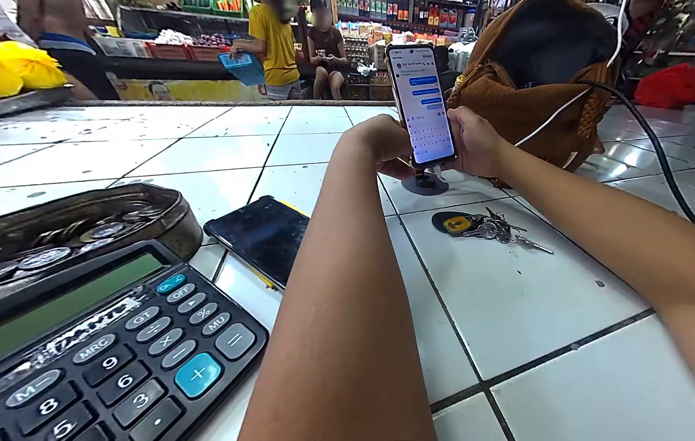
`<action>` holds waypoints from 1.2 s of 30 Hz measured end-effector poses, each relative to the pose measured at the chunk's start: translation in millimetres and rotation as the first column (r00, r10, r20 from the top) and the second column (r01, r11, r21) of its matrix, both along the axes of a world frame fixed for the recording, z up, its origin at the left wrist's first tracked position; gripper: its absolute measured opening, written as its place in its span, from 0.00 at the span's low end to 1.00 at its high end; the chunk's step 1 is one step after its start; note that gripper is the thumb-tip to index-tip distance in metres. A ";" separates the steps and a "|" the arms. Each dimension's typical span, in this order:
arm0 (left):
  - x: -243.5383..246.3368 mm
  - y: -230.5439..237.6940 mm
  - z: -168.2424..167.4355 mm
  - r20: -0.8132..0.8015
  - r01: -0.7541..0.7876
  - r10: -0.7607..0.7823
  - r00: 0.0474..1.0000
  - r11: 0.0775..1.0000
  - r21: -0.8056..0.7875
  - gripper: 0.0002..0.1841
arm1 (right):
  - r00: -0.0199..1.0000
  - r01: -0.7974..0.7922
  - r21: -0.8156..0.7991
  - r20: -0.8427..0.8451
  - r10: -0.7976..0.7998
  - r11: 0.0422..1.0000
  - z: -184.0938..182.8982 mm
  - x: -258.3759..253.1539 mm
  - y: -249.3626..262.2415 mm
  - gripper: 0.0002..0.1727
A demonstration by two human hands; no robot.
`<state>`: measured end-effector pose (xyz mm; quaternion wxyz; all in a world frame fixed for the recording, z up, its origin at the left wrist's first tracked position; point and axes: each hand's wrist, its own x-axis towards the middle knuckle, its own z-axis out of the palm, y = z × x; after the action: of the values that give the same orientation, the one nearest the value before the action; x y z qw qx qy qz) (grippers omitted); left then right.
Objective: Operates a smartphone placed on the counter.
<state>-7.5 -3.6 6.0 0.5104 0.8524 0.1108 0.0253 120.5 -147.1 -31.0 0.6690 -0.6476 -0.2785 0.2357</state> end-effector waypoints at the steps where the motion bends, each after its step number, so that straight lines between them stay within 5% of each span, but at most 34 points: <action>1: -0.2 0.2 0.3 -0.004 -0.006 0.006 1.000 1.000 0.016 0.19 | 1.000 -0.004 -0.001 -0.004 0.004 1.000 0.2 1.4 0.1 0.32; 10: 3.5 1.8 -1.7 0.012 -0.046 0.045 0.999 0.989 0.139 0.21 | 0.997 0.066 0.098 -0.036 -0.062 0.993 5.2 -4.5 4.2 0.28; 16: 3.0 4.1 -1.2 -0.020 -0.066 0.075 0.997 0.953 0.297 0.20 | 0.987 -0.087 -0.060 0.131 0.094 0.994 2.6 1.4 -1.9 0.22; 36: 5.1 -6.6 -7.2 -0.031 0.007 0.007 1.000 0.905 0.426 0.16 | 0.973 -0.101 -0.078 0.202 0.115 0.992 1.1 -3.0 -11.9 0.33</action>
<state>-2.4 -10.2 -1.2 0.3101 0.9436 0.1107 0.0355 117.4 -159.0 -29.9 0.6005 -0.6746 -0.3729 0.2128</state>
